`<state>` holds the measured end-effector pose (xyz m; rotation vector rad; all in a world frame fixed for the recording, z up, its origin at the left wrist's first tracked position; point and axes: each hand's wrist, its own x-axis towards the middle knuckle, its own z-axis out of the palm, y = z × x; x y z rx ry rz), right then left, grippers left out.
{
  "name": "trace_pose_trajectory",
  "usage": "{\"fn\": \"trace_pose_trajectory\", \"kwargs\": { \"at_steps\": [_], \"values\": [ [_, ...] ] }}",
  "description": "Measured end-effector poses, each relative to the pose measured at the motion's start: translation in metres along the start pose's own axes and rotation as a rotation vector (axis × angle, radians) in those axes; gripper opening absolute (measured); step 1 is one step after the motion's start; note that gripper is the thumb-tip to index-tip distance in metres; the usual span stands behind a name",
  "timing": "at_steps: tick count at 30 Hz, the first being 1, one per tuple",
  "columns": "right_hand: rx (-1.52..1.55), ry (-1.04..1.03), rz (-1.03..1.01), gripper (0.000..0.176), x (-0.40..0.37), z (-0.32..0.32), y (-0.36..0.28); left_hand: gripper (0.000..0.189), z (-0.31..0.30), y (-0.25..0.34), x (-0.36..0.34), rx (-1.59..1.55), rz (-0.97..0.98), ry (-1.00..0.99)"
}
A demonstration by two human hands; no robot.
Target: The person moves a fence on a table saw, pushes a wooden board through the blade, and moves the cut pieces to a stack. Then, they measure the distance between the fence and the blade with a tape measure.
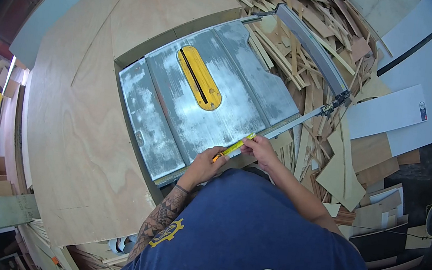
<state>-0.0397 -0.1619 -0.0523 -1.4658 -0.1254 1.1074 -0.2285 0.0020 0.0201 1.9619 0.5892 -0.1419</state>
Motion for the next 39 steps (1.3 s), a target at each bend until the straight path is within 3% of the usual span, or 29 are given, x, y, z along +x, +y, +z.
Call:
{"fn": "trace_pose_trajectory", "kwargs": {
  "at_steps": [3, 6, 11, 15, 18, 20, 23, 25, 31, 32, 33, 34, 35, 36, 37, 38, 39],
  "values": [
    [0.141, 0.169, -0.081, 0.017, 0.029, -0.032, -0.039, 0.043, -0.027, -0.038, -0.011, 0.138, 0.021, 0.093],
    [0.193, 0.374, -0.178, 0.018, 0.062, -0.105, -0.087, 0.035, -0.085, -0.106, -0.049, 0.261, -0.108, 0.114],
    [0.216, 0.672, -0.321, 0.019, 0.104, -0.200, -0.125, 0.029, -0.162, -0.180, -0.141, 0.221, -0.227, 0.235],
    [0.301, 0.720, -0.305, 0.021, 0.114, -0.179, -0.115, 0.024, -0.176, -0.198, -0.157, 0.217, -0.248, 0.257],
    [0.094, 0.897, -0.432, 0.026, 0.105, -0.152, -0.072, 0.018, -0.169, -0.208, -0.143, 0.037, -0.376, 0.250],
    [-0.157, 1.339, -0.475, 0.037, 0.081, -0.130, -0.045, 0.015, -0.160, -0.209, -0.125, 0.081, -0.293, 0.307],
    [-0.174, 1.463, -0.351, 0.046, 0.059, -0.150, -0.022, 0.016, -0.148, -0.210, -0.107, 0.034, -0.315, 0.327],
    [-0.368, 1.553, -0.457, 0.052, 0.062, -0.190, -0.034, 0.018, -0.146, -0.208, -0.104, -0.006, -0.305, 0.331],
    [-0.930, 1.481, -0.239, 0.086, 0.096, -0.347, -0.146, 0.020, -0.144, -0.183, -0.119, -0.064, -0.366, 0.439],
    [-1.092, 1.442, -0.294, 0.089, 0.115, -0.389, -0.153, 0.022, -0.144, -0.174, -0.124, 0.039, -0.403, 0.461],
    [-1.062, 1.322, -0.179, 0.098, 0.120, -0.406, -0.172, 0.024, -0.140, -0.159, -0.128, 0.074, -0.396, 0.491],
    [-1.060, 1.124, -0.286, 0.108, 0.159, -0.473, -0.159, 0.026, -0.136, -0.148, -0.132, 0.109, -0.380, 0.522],
    [-0.988, 0.894, -0.163, 0.109, 0.163, -0.484, -0.171, 0.027, -0.130, -0.148, -0.137, 0.121, -0.396, 0.562],
    [-0.782, 0.556, -0.219, 0.099, 0.180, -0.508, -0.168, 0.028, -0.124, -0.125, -0.141, 0.103, -0.414, 0.578],
    [-0.635, 0.368, -0.146, 0.090, 0.173, -0.499, -0.179, 0.028, -0.116, -0.122, -0.147, 0.124, -0.410, 0.601],
    [-0.318, 0.231, -0.019, 0.089, 0.185, -0.514, -0.176, 0.029, -0.104, -0.124, -0.152, 0.056, -0.415, 0.650],
    [-0.231, 0.145, 0.026, 0.094, 0.184, -0.512, -0.179, 0.027, -0.093, -0.120, -0.157, 0.001, -0.451, 0.688]
  ]
}}
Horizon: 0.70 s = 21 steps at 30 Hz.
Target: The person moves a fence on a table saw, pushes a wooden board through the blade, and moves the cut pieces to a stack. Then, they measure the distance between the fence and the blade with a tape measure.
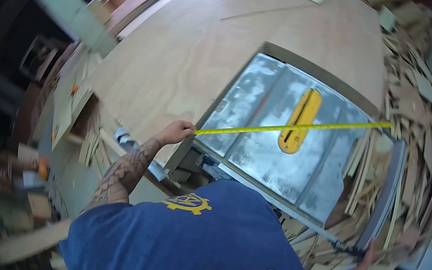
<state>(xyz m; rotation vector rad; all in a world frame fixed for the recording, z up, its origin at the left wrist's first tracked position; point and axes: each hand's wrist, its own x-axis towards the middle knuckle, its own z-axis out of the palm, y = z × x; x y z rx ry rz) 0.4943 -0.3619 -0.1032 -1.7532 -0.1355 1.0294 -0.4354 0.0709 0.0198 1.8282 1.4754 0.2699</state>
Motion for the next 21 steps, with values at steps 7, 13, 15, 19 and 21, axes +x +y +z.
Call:
{"fn": "trace_pose_trajectory", "kwargs": {
  "at_steps": [7, 13, 15, 19, 21],
  "values": [
    [-0.212, -0.005, 0.188, 0.094, -0.002, 0.009, -0.047, 0.022, 0.054, -0.002, -0.062, -0.280, -0.215, 0.049],
    [-1.190, 0.402, -0.251, 0.077, -0.025, 0.026, -0.089, 0.021, 0.074, 0.018, -0.069, -0.312, -0.245, 0.036],
    [-1.222, 0.419, -0.398, 0.070, -0.041, 0.054, -0.081, 0.021, 0.074, 0.011, -0.061, -0.296, -0.233, 0.072],
    [-1.234, 0.453, -0.532, 0.035, -0.092, 0.157, -0.053, 0.023, 0.065, 0.010, -0.042, -0.253, -0.193, 0.092],
    [-1.154, 0.505, -0.579, 0.011, -0.065, 0.175, -0.005, 0.025, 0.057, 0.004, -0.028, -0.233, -0.150, 0.048]
  ]
}}
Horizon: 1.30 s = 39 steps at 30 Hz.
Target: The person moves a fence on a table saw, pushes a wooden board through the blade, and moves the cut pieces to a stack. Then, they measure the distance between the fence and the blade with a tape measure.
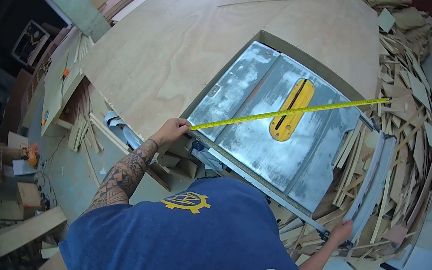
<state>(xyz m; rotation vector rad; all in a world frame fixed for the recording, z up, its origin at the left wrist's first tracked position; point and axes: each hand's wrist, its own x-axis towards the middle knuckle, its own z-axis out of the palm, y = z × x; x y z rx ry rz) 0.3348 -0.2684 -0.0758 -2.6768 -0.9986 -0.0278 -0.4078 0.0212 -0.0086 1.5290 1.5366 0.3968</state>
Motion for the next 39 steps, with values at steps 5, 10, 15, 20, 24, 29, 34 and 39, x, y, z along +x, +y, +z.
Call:
{"fn": "trace_pose_trajectory", "kwargs": {
  "at_steps": [5, 10, 15, 20, 24, 29, 34, 39],
  "values": [
    [0.165, 0.147, 0.218, 0.023, -0.038, 0.034, -0.038, 0.027, -0.022, -0.007, 0.039, 0.150, 0.060, 0.015],
    [0.482, 0.489, 0.511, 0.044, -0.138, 0.044, -0.128, 0.029, -0.034, -0.014, 0.089, 0.287, 0.212, 0.001],
    [0.789, 0.070, 0.682, 0.052, -0.251, 0.132, -0.187, 0.028, -0.028, 0.009, 0.125, 0.366, 0.286, -0.107],
    [0.908, -0.088, 0.470, 0.044, -0.255, 0.140, -0.242, 0.028, -0.009, 0.038, 0.169, 0.400, 0.304, -0.189],
    [1.107, 0.121, 0.667, 0.044, -0.258, 0.177, -0.264, 0.026, 0.011, 0.071, 0.201, 0.486, 0.370, -0.292],
    [1.003, 0.203, 0.692, 0.045, -0.270, 0.179, -0.283, 0.025, 0.012, 0.097, 0.213, 0.500, 0.362, -0.353],
    [0.852, 0.264, 0.773, 0.055, -0.262, 0.206, -0.266, 0.027, -0.019, 0.089, 0.222, 0.533, 0.407, -0.307],
    [2.082, -0.539, 1.320, 0.057, -0.249, 0.167, -0.225, 0.028, -0.031, 0.075, 0.238, 0.416, 0.422, -0.328]
  ]
}}
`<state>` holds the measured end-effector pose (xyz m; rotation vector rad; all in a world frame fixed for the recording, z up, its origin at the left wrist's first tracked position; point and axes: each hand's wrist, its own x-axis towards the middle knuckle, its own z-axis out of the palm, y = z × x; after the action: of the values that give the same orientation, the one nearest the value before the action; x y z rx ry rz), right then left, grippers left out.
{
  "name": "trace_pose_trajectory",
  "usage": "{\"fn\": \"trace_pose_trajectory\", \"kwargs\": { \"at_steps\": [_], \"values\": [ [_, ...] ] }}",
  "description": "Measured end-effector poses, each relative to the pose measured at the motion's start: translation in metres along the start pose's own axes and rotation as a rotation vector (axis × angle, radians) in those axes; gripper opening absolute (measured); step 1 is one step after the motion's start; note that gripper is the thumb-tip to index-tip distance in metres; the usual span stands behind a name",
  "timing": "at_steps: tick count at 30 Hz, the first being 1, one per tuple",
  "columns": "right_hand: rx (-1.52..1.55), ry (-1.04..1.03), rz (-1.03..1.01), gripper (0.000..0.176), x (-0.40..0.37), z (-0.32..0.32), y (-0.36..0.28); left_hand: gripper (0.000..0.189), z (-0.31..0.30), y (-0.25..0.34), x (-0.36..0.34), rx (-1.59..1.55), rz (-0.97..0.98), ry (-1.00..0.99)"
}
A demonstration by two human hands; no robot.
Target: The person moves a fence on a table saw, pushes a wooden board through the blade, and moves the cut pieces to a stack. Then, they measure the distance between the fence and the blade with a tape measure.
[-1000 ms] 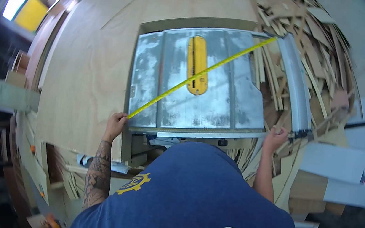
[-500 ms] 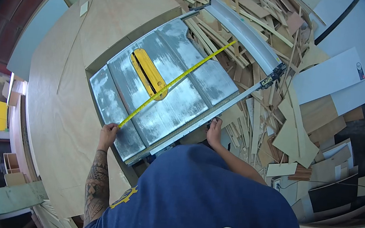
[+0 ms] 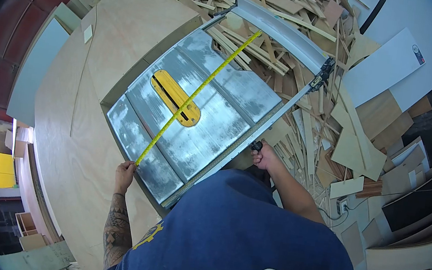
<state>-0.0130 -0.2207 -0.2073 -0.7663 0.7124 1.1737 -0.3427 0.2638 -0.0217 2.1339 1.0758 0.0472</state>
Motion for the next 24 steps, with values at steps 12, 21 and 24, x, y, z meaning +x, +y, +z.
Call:
{"fn": "trace_pose_trajectory", "kwargs": {
  "at_steps": [12, 21, 24],
  "values": [
    [-0.546, 0.445, -0.532, 0.061, 0.009, 0.020, 0.031, 0.033, 0.073, 0.079, 0.047, 0.196, 0.145, 0.025],
    [-0.581, 0.436, -0.722, 0.059, -0.006, 0.033, 0.047, 0.035, 0.072, 0.093, 0.059, 0.228, 0.071, 0.032],
    [-0.904, 0.563, -1.039, 0.060, 0.033, -0.002, 0.050, 0.035, 0.072, 0.097, 0.059, 0.229, 0.074, 0.034]
  ]
}}
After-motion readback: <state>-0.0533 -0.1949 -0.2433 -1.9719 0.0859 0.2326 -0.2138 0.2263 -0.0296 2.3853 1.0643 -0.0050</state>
